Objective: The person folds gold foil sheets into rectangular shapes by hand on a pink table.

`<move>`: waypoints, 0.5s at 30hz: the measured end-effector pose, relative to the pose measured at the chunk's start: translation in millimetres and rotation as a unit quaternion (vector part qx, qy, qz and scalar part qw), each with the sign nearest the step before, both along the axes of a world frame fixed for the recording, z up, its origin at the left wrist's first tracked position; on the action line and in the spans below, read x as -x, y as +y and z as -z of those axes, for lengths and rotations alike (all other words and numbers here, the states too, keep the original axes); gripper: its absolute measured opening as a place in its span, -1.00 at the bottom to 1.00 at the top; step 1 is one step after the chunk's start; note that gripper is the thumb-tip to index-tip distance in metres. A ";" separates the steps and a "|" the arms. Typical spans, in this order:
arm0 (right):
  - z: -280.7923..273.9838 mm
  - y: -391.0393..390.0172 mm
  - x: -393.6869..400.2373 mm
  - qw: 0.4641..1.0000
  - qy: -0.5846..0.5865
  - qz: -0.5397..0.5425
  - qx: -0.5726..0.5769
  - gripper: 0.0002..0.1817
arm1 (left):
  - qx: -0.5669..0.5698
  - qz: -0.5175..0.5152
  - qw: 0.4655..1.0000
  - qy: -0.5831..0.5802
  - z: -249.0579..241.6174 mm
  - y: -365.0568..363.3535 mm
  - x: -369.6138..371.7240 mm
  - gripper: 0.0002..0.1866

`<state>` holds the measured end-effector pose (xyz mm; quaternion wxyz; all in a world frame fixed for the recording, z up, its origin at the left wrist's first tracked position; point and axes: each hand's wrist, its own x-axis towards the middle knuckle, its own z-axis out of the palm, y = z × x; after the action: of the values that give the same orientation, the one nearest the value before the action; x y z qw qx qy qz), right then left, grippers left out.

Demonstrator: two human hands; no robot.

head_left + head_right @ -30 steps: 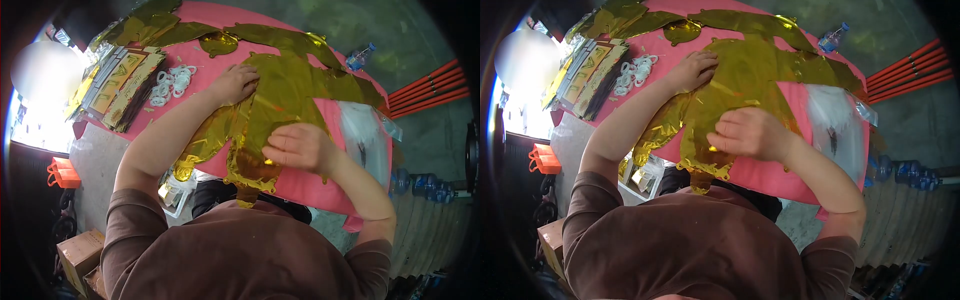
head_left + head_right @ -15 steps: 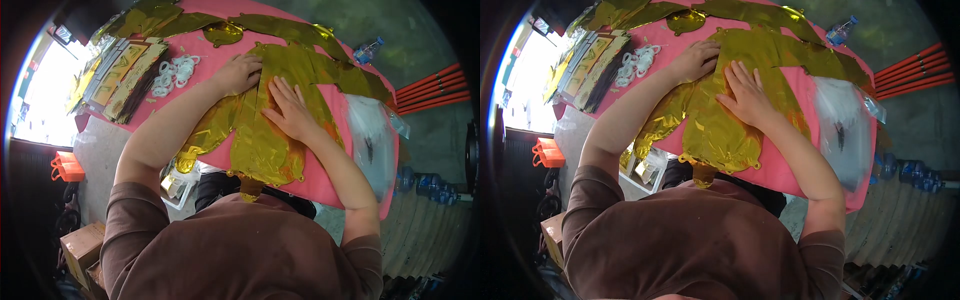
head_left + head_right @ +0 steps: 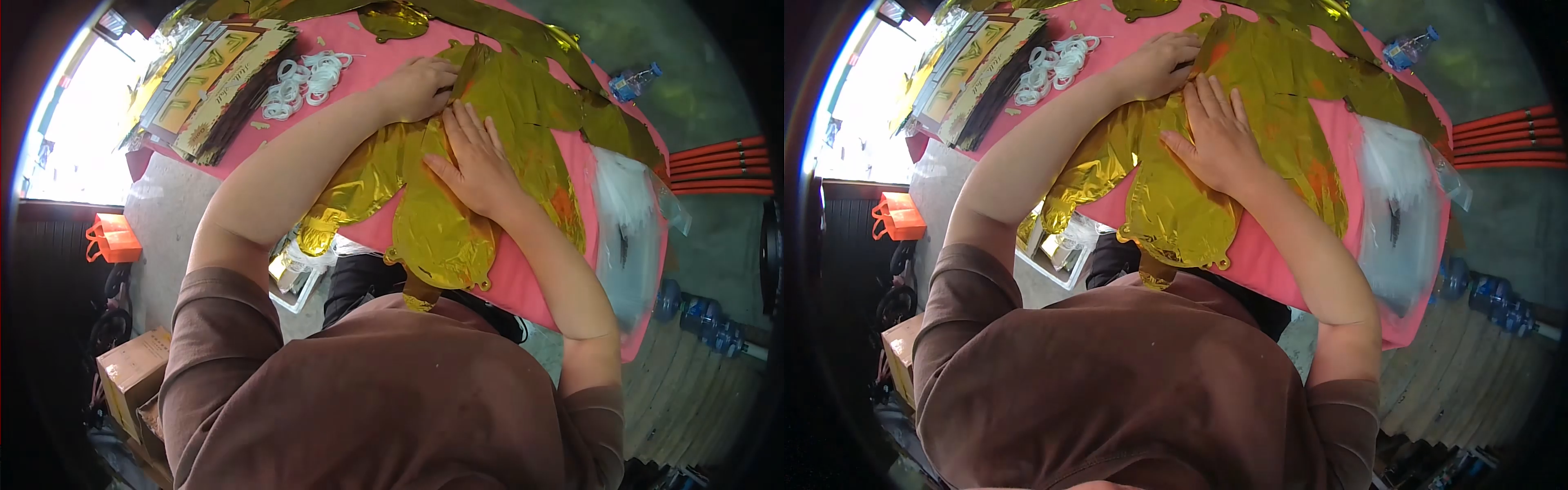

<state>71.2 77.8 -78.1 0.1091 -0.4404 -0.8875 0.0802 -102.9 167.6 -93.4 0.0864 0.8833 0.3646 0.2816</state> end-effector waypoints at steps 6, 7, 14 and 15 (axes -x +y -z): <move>-2.6 -2.0 0.6 1.000 -0.006 0.002 -0.004 -0.19 | -0.026 -0.019 0.999 0.026 5.8 2.1 -0.4 -0.71; -2.6 -2.8 0.3 1.000 -0.006 -0.002 -0.008 -0.20 | -0.023 -0.017 0.999 0.027 5.7 1.8 -0.3 -0.71; -0.3 -4.0 1.9 1.000 -0.007 0.005 -0.024 -0.19 | -0.024 -0.013 1.000 0.014 4.8 1.3 -0.6 -0.71; 0.0 -3.5 2.1 1.000 -0.009 0.007 -0.022 -0.19 | -0.025 -0.011 1.000 0.014 4.1 2.1 -0.9 -0.71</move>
<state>69.1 74.3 -78.2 0.1117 -0.4450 -0.8867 0.0562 -102.0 169.7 -97.4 0.0561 0.8849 0.3684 0.2793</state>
